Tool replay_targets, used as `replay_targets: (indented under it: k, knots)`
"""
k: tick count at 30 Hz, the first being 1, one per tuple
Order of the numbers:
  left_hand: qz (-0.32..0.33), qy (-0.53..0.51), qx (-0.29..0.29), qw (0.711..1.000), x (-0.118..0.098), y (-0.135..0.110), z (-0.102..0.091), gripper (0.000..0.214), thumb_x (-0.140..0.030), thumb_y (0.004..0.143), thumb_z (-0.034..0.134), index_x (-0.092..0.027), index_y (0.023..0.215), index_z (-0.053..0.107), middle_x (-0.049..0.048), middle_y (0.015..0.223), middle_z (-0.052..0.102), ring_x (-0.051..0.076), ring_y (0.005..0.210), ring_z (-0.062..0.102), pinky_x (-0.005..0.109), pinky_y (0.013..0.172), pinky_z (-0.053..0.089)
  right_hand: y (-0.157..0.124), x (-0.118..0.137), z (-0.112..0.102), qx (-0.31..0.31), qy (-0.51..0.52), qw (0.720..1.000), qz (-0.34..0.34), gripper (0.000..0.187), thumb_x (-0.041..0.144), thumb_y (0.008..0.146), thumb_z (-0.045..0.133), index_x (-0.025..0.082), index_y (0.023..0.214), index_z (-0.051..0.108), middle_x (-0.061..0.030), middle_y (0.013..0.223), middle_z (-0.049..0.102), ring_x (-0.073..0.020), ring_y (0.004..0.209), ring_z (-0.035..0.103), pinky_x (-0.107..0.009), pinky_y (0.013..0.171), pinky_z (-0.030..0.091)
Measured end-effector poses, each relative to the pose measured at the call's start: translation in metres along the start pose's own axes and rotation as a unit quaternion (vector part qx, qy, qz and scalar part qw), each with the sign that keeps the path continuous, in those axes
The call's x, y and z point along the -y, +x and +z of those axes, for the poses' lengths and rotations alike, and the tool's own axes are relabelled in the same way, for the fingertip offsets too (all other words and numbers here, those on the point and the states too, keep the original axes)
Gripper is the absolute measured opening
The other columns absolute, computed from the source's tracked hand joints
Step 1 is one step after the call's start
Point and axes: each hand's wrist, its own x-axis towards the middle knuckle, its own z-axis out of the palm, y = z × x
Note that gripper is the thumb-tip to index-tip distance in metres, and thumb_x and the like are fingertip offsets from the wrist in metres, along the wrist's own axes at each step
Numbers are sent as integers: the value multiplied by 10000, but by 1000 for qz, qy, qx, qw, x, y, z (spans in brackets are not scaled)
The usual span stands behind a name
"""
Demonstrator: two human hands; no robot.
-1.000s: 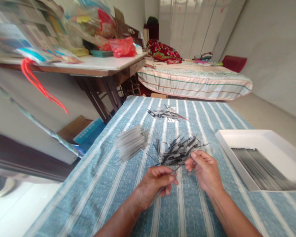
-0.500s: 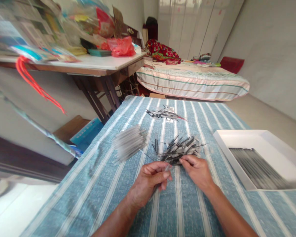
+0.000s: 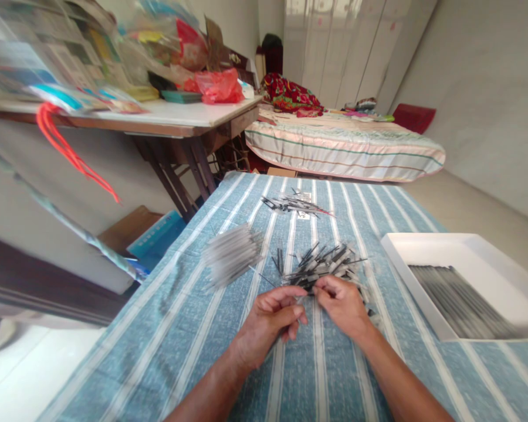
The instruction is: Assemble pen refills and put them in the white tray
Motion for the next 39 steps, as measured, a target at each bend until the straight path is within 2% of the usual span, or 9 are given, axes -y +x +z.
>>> replay_targets:
  k: [1,3,5,8,11,19,28,34,39]
  knots:
    - [0,-2,-1,1000,0,0,0,227,-221,771,612,-168,991,631,19,660,636,59,431,477,172,391,290,-1,2,0,7,106,994,31,143,285,756,563,180,665,596,26,471,552,-89,382,424,-204,404,280]
    - [-1,-5,-5,1000,0,1,1,220,-218,777,603,-167,990,629,18,660,636,57,430,476,172,393,293,-5,6,2,17,279,957,79,145,313,743,602,169,732,614,44,435,539,-68,339,367,-190,369,248]
    - [-5,-11,-4,1000,0,1,1,213,-207,774,604,-163,981,629,18,659,638,55,424,472,172,394,296,-8,9,6,16,387,917,98,168,319,723,641,160,778,631,66,376,495,-53,308,317,-179,349,200]
    - [-16,-36,3,999,1,1,2,206,-191,768,604,-159,970,627,21,648,641,57,414,472,175,389,295,-11,13,13,27,456,883,112,188,318,699,676,151,778,646,85,324,435,-37,286,279,-169,343,160]
    - [-27,-71,1,997,1,1,3,215,-196,764,607,-159,975,624,20,621,638,61,396,470,177,377,282,-13,14,19,34,476,869,130,191,323,690,689,147,756,650,84,317,432,-32,283,281,-166,348,169]
    - [-38,-119,-10,992,1,1,3,230,-223,732,643,-150,949,628,29,598,646,61,364,459,181,357,255,-17,14,26,18,493,861,129,181,312,703,693,153,784,662,75,324,454,-60,309,362,-190,385,263]
    - [-32,-104,-16,994,-1,1,5,198,-228,707,669,-138,877,621,21,584,634,66,372,466,182,360,260,-20,23,31,24,531,836,139,162,308,698,700,163,760,663,74,309,451,-94,342,449,-210,413,325]
    - [-29,-89,-14,996,-1,0,5,147,-231,730,642,-133,835,613,31,601,644,66,376,468,180,355,258,-20,21,32,19,513,848,135,161,308,705,694,158,754,658,70,322,458,-78,336,423,-190,387,303]
    - [-14,-19,-34,999,1,0,4,185,-270,742,637,-133,863,606,25,623,646,62,391,480,176,365,272,-21,16,32,6,449,888,99,196,340,719,675,152,767,652,61,344,479,-67,324,392,-169,340,243]
